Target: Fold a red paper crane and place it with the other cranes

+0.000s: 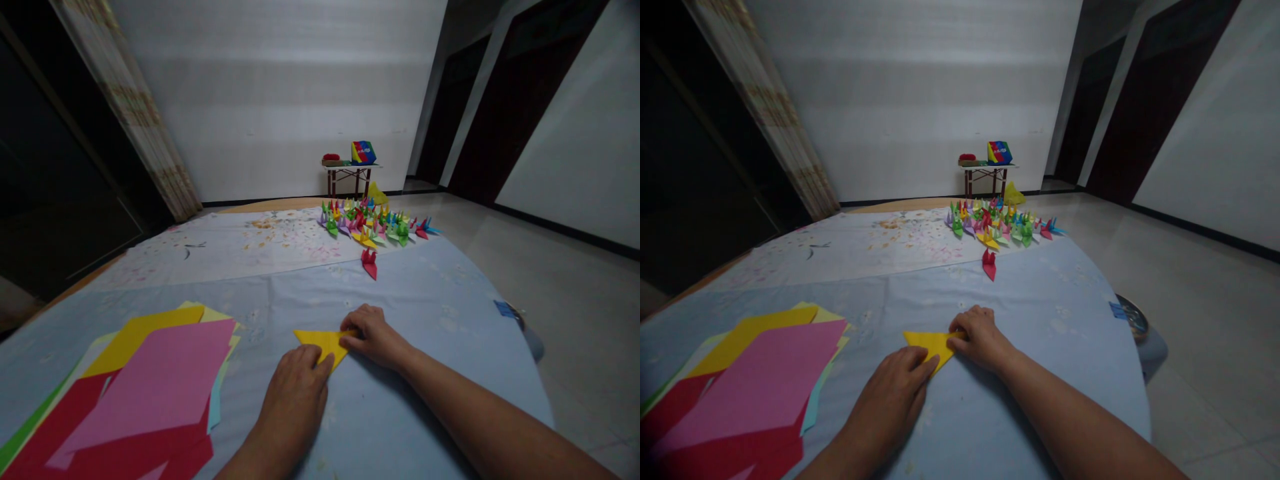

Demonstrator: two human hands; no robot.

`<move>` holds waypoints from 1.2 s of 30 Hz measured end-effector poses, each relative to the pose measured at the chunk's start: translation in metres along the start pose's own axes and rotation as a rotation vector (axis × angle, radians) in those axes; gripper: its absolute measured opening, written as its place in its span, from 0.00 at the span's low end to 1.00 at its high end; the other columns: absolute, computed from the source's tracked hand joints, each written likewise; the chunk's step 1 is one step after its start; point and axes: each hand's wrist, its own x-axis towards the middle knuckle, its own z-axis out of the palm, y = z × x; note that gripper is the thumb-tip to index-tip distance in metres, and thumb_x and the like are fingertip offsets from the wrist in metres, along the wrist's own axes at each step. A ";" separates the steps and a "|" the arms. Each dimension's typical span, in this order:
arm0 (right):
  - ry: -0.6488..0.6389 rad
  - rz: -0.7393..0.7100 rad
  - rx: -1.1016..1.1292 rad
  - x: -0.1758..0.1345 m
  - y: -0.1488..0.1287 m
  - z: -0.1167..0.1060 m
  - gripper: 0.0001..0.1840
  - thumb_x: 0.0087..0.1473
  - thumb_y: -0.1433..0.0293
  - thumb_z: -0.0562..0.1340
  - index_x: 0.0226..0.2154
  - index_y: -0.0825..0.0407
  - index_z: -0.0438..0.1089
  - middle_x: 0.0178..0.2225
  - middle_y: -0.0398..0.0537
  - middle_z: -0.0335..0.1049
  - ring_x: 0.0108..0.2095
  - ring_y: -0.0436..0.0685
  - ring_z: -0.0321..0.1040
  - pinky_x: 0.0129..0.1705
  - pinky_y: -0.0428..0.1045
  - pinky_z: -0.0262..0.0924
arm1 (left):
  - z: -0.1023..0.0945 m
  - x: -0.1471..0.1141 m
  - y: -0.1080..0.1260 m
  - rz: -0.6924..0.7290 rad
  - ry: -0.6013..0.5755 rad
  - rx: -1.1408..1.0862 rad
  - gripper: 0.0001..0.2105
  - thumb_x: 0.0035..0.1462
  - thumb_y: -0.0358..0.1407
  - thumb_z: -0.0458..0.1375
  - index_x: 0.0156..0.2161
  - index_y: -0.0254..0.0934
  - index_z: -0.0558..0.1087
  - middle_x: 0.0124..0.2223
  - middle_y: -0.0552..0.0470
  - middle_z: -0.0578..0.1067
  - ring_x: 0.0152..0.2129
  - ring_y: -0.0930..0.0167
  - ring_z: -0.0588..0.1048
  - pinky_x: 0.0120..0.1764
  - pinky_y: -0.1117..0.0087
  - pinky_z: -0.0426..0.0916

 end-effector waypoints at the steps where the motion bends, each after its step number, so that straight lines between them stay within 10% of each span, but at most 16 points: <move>1: 0.003 -0.002 -0.002 0.000 0.000 0.000 0.07 0.47 0.66 0.63 0.31 0.49 0.70 0.29 0.43 0.69 0.37 0.55 0.60 0.43 0.51 0.46 | 0.000 0.000 0.000 -0.002 0.006 -0.004 0.18 0.53 0.28 0.51 0.49 0.44 0.68 0.47 0.48 0.70 0.44 0.67 0.67 0.49 0.63 0.60; 24: -0.013 0.015 -0.017 0.002 -0.005 0.001 0.06 0.47 0.66 0.63 0.31 0.50 0.71 0.30 0.45 0.71 0.39 0.56 0.62 0.44 0.52 0.44 | 0.001 0.011 0.005 -0.016 0.115 -0.068 0.12 0.60 0.35 0.47 0.33 0.40 0.72 0.35 0.51 0.70 0.36 0.67 0.67 0.41 0.64 0.61; 36: -0.031 0.042 -0.033 0.001 -0.007 -0.001 0.08 0.47 0.66 0.62 0.33 0.50 0.71 0.33 0.45 0.70 0.41 0.57 0.59 0.44 0.53 0.44 | 0.009 0.014 0.003 -0.073 0.146 -0.056 0.16 0.57 0.34 0.48 0.50 0.44 0.67 0.42 0.49 0.67 0.41 0.66 0.64 0.45 0.62 0.58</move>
